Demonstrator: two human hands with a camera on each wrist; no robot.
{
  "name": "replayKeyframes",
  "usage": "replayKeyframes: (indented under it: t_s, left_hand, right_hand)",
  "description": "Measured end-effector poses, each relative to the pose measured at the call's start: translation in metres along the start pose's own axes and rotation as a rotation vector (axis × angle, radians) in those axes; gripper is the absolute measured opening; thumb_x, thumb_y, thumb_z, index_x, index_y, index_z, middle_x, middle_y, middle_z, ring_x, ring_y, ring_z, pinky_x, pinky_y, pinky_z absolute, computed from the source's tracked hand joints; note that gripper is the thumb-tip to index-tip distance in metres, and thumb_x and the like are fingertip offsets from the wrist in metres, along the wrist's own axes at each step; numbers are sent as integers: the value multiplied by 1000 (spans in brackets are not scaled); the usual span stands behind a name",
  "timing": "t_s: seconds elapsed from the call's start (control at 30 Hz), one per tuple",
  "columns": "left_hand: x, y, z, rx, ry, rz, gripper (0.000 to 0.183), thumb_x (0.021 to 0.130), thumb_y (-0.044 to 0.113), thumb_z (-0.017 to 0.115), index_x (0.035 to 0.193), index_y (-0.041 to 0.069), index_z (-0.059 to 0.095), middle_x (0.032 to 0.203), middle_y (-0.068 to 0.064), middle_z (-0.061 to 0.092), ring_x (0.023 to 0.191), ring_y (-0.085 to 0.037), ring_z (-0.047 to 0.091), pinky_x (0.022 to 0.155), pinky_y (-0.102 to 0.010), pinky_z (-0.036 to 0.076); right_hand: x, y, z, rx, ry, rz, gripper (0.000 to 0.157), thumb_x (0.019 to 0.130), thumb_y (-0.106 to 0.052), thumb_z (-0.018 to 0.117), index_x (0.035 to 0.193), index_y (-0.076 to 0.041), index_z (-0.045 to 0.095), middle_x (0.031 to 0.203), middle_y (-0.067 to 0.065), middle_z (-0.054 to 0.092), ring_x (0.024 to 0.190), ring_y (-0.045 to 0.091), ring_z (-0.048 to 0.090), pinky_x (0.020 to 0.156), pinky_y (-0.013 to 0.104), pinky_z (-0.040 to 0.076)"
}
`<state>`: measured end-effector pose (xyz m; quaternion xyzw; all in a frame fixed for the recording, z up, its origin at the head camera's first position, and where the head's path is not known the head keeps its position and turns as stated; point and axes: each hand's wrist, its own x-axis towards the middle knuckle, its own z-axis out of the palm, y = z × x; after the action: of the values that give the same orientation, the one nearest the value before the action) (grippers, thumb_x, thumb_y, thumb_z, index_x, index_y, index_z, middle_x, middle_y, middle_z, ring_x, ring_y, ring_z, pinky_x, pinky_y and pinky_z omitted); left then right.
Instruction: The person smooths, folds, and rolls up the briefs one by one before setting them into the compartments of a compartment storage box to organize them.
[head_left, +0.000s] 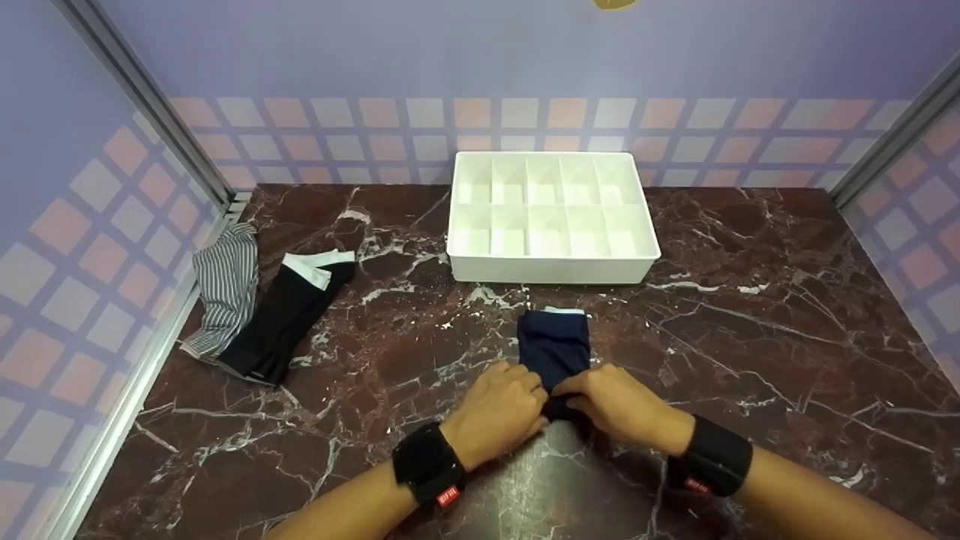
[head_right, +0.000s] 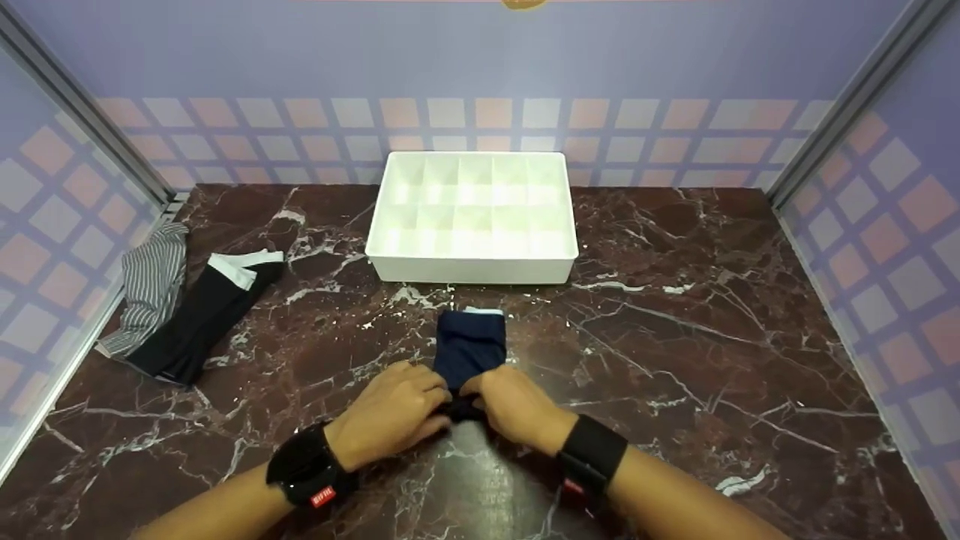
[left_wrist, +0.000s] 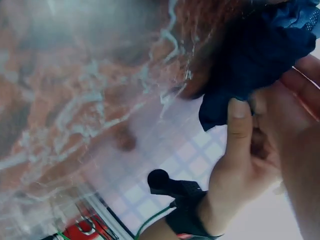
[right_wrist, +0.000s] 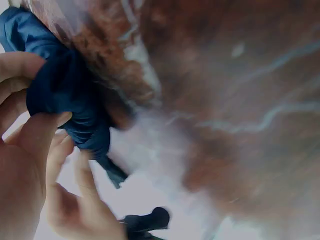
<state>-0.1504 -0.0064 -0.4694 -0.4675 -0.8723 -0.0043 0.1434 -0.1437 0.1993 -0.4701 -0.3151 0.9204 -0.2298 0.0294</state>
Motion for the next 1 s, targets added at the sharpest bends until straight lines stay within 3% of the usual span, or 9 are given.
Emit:
replayKeyframes:
  t_s: [0.1,0.2,0.33,0.43,0.5,0.6,0.7,0.83,1.0]
  left_hand:
    - [0,1,3,23,-24,7,26,79,38,68,89,14,68,84,2,64,75,-13,54,69,-26,42]
    - [2,-1,4,-43,-64,-45,20,80,32,69,87,14,68,80,1,64,70,-14,57,67,-26,46]
    - [4,-5,2,-218,-146,-158,14,81,30,69,83,16,70,73,2,61,64,-13,56,60,-27,49]
    - [6,-7,1,-271,-189,-218,15,85,29,65,84,16,71,77,3,56,68,-13,53,63,-28,46]
    - [8,-7,2,-265,-205,-247,19,88,30,60,85,14,70,81,3,52,74,-15,49,66,-29,43]
    - [12,-7,2,-252,-224,-281,25,92,29,52,86,12,70,85,1,47,78,-17,45,68,-32,40]
    - [14,-7,2,-254,-231,-295,25,93,28,51,88,11,69,85,0,51,78,-19,48,69,-33,41]
    - [11,-5,1,-246,-186,-290,17,92,28,55,95,12,61,85,-1,59,74,-17,54,67,-31,42]
    - [3,1,0,-92,-67,-151,16,88,21,57,101,14,64,91,0,60,82,-16,53,73,-29,41]
  right_hand:
    - [2,4,-4,81,-6,55,26,79,-5,69,104,-11,67,89,3,70,75,13,66,66,27,53]
    - [2,4,-4,66,68,64,31,76,-5,73,104,-9,62,87,4,69,75,15,65,65,29,53]
    - [1,0,2,-132,225,-62,23,74,-6,73,95,-12,65,88,0,63,78,15,60,67,31,51]
    - [-1,-4,8,-279,296,-186,15,75,-13,73,89,-13,70,89,0,61,79,16,56,70,32,50]
    - [-1,-6,13,-336,299,-231,19,74,-20,75,89,-10,70,87,2,61,78,18,55,70,34,49]
    - [0,-7,18,-402,274,-224,30,69,-25,79,91,-9,66,82,3,59,73,19,54,66,34,49]
    - [2,-5,19,-454,230,-197,27,71,-18,76,91,-9,61,80,4,56,68,20,53,60,34,49]
    - [4,-2,13,-361,127,-161,20,76,-8,70,93,-10,60,82,3,60,69,19,59,60,33,52]
    - [6,1,-1,-46,-21,-62,22,79,-6,68,99,-12,65,94,2,67,81,16,65,72,30,53]
